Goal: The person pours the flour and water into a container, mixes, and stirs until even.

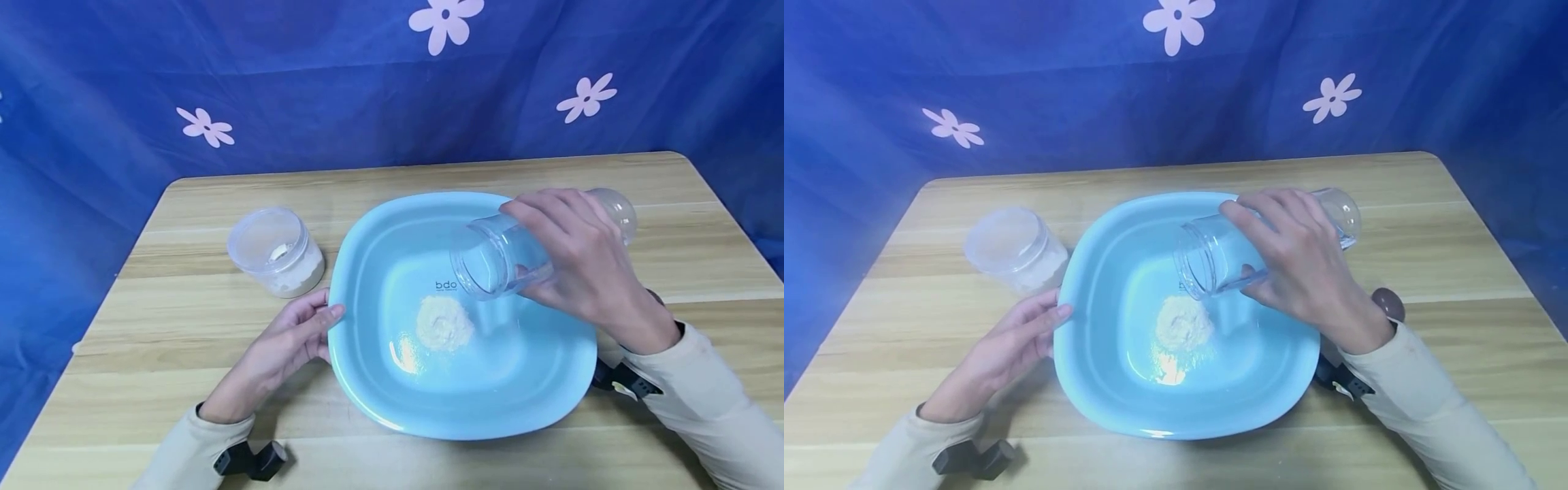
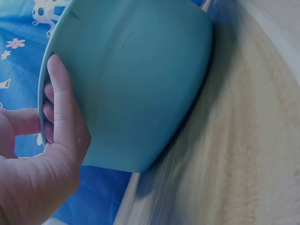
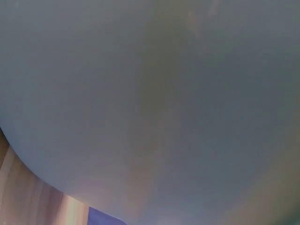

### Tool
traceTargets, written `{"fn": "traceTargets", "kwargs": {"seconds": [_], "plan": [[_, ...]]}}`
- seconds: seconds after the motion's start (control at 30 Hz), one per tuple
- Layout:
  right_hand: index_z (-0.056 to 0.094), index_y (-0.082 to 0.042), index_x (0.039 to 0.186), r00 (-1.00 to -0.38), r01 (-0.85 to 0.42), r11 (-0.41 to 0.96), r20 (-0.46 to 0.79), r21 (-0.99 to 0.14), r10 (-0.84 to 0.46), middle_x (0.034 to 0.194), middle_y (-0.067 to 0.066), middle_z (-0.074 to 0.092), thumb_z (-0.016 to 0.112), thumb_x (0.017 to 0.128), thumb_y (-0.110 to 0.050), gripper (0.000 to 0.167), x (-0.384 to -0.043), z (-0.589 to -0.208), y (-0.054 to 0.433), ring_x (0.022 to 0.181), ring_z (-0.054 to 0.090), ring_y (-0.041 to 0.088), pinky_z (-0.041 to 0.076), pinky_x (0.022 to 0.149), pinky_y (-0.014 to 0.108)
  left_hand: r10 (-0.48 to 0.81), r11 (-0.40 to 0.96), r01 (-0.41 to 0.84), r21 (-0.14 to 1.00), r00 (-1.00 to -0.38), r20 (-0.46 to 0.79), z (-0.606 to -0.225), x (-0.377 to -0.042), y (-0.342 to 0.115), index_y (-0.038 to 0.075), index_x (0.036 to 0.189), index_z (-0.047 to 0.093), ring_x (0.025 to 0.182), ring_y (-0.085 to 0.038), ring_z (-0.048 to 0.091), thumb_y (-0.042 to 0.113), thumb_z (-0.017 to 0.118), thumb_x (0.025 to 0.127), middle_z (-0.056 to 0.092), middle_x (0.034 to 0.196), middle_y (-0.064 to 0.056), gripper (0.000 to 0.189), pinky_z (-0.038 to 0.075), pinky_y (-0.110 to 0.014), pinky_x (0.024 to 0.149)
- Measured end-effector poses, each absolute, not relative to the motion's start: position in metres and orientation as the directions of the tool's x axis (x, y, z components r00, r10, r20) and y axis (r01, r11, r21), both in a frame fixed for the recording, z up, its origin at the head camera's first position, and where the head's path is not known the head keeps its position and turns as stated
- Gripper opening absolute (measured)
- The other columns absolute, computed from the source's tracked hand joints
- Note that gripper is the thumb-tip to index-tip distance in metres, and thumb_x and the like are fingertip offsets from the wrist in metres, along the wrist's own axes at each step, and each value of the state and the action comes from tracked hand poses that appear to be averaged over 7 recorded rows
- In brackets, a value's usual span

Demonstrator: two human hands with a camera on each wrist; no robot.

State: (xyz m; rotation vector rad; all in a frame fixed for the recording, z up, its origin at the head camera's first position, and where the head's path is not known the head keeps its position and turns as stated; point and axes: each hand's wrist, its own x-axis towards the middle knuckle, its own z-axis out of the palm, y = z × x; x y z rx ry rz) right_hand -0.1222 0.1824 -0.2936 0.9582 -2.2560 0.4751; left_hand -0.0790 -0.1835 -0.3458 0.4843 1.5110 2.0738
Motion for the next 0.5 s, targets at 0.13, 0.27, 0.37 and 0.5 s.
{"fn": "traceTargets", "kwargs": {"seconds": [0.13, 0.27, 0.37, 0.5], "plan": [[0.061, -0.004, 0.118, -0.524, -0.746, 0.661, 0.686, -0.084, -0.505, 0.112, 0.019, 0.064, 0.076, 0.059, -0.010, 0.062, -0.1235, -0.2925, 0.1817, 0.103, 0.056, 0.039, 0.047, 0.083, 0.052, 0.597, -0.250, -0.202, 0.947, -0.802, -0.014, -0.3457, -0.0786, -0.1833, 0.000, 0.119, 0.054, 0.080, -0.017, 0.069, 0.003, 0.040, 0.103, 0.065, 0.098, -0.007, 0.021, 0.061, -0.034, 0.065], [0.060, -0.004, 0.119, -0.534, -0.743, 0.663, 0.679, -0.093, -0.504, 0.113, 0.018, 0.063, 0.078, 0.058, -0.011, 0.064, -0.1246, -0.2924, 0.1823, 0.104, 0.055, 0.038, 0.046, 0.084, 0.052, 0.574, -0.240, -0.196, 0.951, -0.819, -0.024, -0.3453, -0.0780, -0.1826, 0.002, 0.112, 0.055, 0.080, -0.016, 0.068, 0.004, 0.041, 0.102, 0.064, 0.094, -0.005, 0.017, 0.061, -0.034, 0.067], [0.060, -0.004, 0.119, -0.544, -0.739, 0.667, 0.670, -0.097, -0.505, 0.113, 0.018, 0.063, 0.080, 0.059, -0.014, 0.064, -0.1241, -0.2934, 0.1829, 0.104, 0.055, 0.038, 0.046, 0.084, 0.051, 0.546, -0.186, -0.184, 0.965, -0.836, -0.055, -0.3439, -0.0774, -0.1829, 0.004, 0.104, 0.057, 0.078, -0.017, 0.068, 0.004, 0.044, 0.102, 0.065, 0.091, -0.004, 0.013, 0.061, -0.035, 0.066], [0.060, -0.004, 0.119, -0.536, -0.744, 0.661, 0.674, -0.094, -0.508, 0.113, 0.018, 0.063, 0.083, 0.057, -0.013, 0.067, -0.1244, -0.2931, 0.1825, 0.103, 0.055, 0.038, 0.046, 0.083, 0.051, 0.522, -0.106, -0.158, 0.982, -0.849, -0.080, -0.3405, -0.0783, -0.1839, 0.005, 0.097, 0.056, 0.075, -0.018, 0.068, 0.005, 0.047, 0.101, 0.065, 0.085, -0.004, 0.010, 0.061, -0.037, 0.063]]}}
